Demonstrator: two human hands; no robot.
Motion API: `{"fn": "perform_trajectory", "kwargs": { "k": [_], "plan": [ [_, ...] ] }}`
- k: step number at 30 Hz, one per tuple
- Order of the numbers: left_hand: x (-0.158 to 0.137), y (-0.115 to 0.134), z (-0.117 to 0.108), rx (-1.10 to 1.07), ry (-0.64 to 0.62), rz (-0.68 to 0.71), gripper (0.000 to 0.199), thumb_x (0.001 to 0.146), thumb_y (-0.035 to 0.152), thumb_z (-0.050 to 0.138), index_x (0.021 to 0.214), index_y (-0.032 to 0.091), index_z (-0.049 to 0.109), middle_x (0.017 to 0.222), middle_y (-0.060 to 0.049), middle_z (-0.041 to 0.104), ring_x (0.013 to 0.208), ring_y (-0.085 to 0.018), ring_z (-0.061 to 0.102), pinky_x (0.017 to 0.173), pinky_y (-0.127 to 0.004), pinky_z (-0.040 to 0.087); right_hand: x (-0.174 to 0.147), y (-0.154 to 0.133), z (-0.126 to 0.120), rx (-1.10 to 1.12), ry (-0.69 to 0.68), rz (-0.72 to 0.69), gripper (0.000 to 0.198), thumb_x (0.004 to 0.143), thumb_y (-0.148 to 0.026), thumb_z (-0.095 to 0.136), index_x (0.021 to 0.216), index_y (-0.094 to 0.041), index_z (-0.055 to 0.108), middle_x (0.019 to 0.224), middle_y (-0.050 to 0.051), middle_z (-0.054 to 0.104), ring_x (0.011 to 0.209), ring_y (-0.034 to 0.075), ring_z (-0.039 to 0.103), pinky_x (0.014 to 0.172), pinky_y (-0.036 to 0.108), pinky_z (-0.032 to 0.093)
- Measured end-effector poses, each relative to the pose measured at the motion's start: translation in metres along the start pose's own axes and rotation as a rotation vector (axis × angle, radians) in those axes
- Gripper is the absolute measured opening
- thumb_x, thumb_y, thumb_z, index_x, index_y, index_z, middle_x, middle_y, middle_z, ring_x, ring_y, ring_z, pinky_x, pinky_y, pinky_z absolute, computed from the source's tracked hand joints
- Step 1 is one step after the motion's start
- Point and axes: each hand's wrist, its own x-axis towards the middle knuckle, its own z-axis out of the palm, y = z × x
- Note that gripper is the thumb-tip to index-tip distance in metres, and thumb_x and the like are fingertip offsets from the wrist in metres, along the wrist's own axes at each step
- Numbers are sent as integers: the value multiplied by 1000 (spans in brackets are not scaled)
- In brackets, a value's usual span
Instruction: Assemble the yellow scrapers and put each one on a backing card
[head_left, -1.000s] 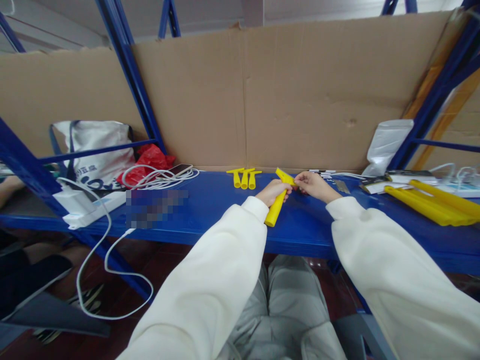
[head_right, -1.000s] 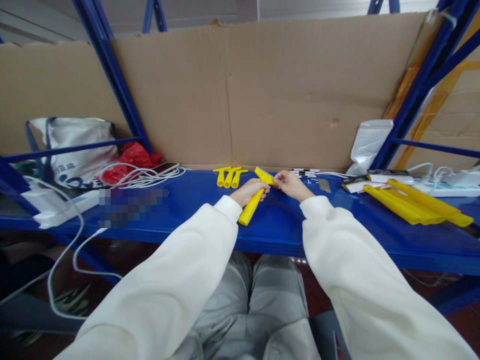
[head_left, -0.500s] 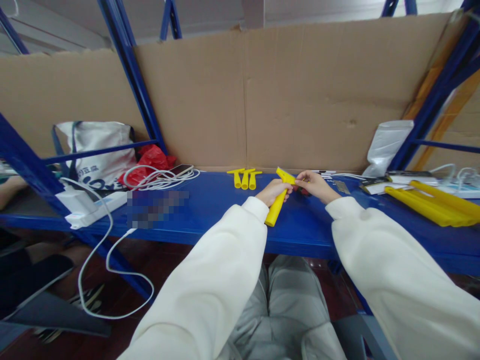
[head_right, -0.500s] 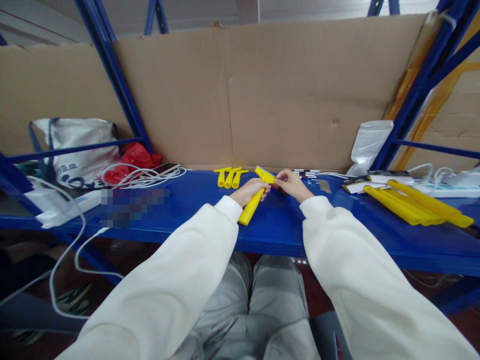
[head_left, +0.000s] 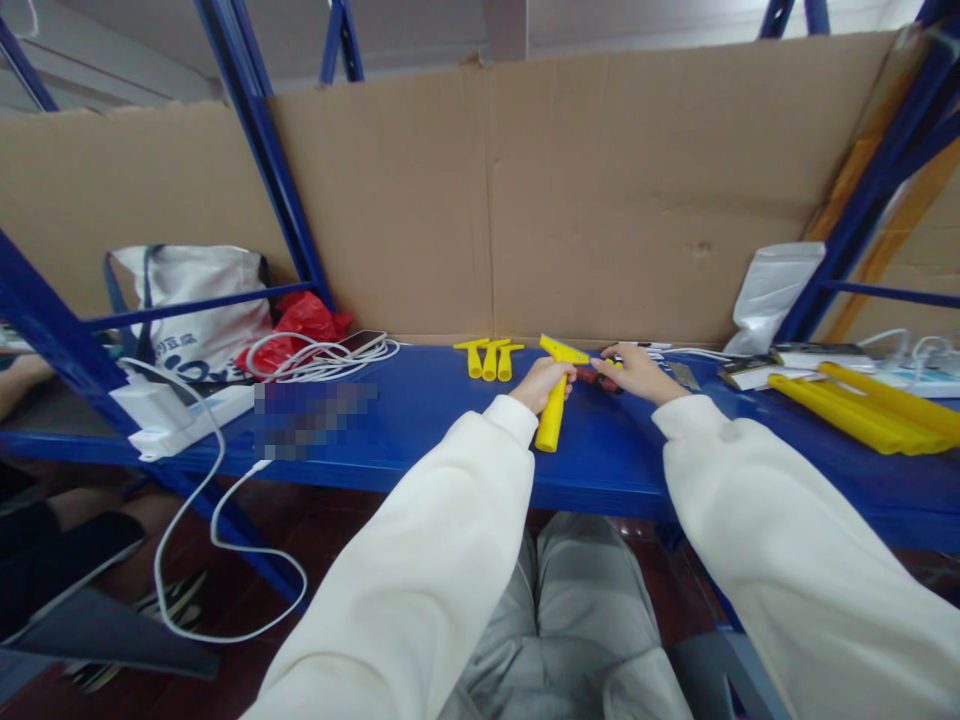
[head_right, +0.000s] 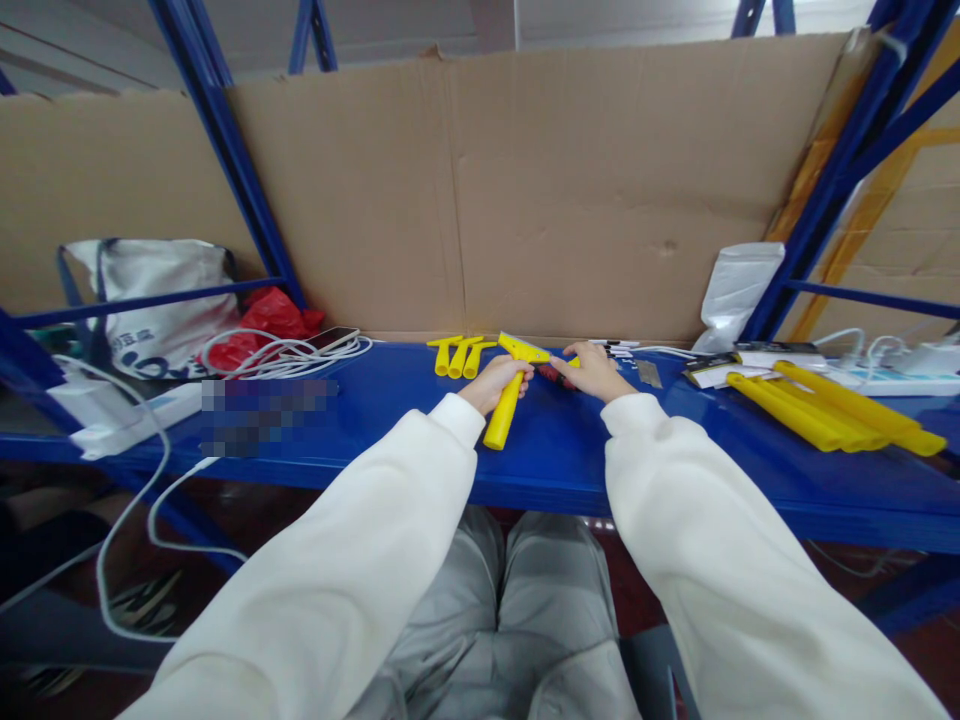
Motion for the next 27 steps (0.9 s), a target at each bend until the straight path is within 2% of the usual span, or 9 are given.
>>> {"fn": "perform_trajectory", "kwargs": {
  "k": [2, 5, 7, 10, 12, 15, 18, 21, 27],
  "plan": [
    [1, 0, -1, 4, 69, -8, 28, 76, -1, 48, 55, 18, 44, 44, 4, 43, 38, -7, 38, 43, -21, 31, -2, 4, -8, -105, -139, 1, 38, 73, -58, 70, 85, -22, 72, 94, 12, 70, 97, 28, 64, 88, 41, 50],
    [2, -1, -3, 10, 140, -22, 28, 76, -1, 49, 55, 17, 44, 45, 4, 44, 40, -7, 38, 45, -22, 32, -4, 9, -15, -224, -304, 24, 28, 67, -50, 77, 72, -23, 71, 70, 6, 67, 73, 23, 65, 68, 32, 50],
    [3, -2, -4, 15, 169, -36, 28, 76, -2, 49, 56, 17, 45, 45, 4, 44, 40, -7, 39, 46, -22, 33, -4, 10, -17, -242, -345, 23, 24, 70, -44, 76, 64, -22, 67, 59, 3, 63, 60, 19, 61, 58, 27, 46],
    [5, -3, -5, 18, 198, -46, 28, 75, -3, 49, 55, 17, 45, 45, 4, 44, 40, -7, 39, 46, -22, 34, -6, 5, -18, -231, -330, 43, 23, 75, -36, 71, 60, -22, 62, 55, 3, 61, 54, 16, 57, 53, 27, 41],
    [6, -3, -5, 14, 208, -43, 28, 74, -4, 50, 56, 17, 46, 45, 4, 44, 40, -7, 39, 46, -21, 35, -8, -2, -19, -207, -235, 90, 18, 76, -31, 70, 65, -21, 60, 57, 3, 62, 55, 18, 58, 55, 27, 42],
    [6, -4, -5, 18, 214, -44, 28, 75, -3, 50, 56, 17, 46, 44, 4, 43, 40, -7, 39, 46, -21, 36, -10, -11, -22, -42, -56, 138, 10, 81, -28, 65, 81, -20, 60, 61, 4, 64, 58, 19, 61, 58, 28, 45],
    [5, -4, -5, 22, 218, -50, 28, 76, -3, 51, 57, 17, 46, 45, 5, 43, 40, -7, 40, 46, -21, 36, -9, -12, -23, 140, 133, 178, 20, 87, -36, 59, 96, -17, 57, 71, 6, 67, 59, 19, 63, 63, 31, 49],
    [6, -4, -5, 13, 221, -58, 27, 75, -3, 52, 58, 17, 47, 45, 5, 45, 40, -7, 40, 46, -21, 36, -6, -6, -23, 251, 344, 198, 35, 88, -50, 56, 101, -17, 55, 76, 9, 67, 64, 21, 65, 69, 35, 53],
    [8, -5, -6, 25, 239, -74, 26, 74, -2, 54, 57, 17, 47, 45, 4, 44, 41, -8, 42, 47, -22, 36, -1, 4, -23, 457, 575, 218, 58, 89, -70, 39, 117, -19, 49, 92, 14, 68, 62, 23, 68, 53, 38, 54]
  ]
}}
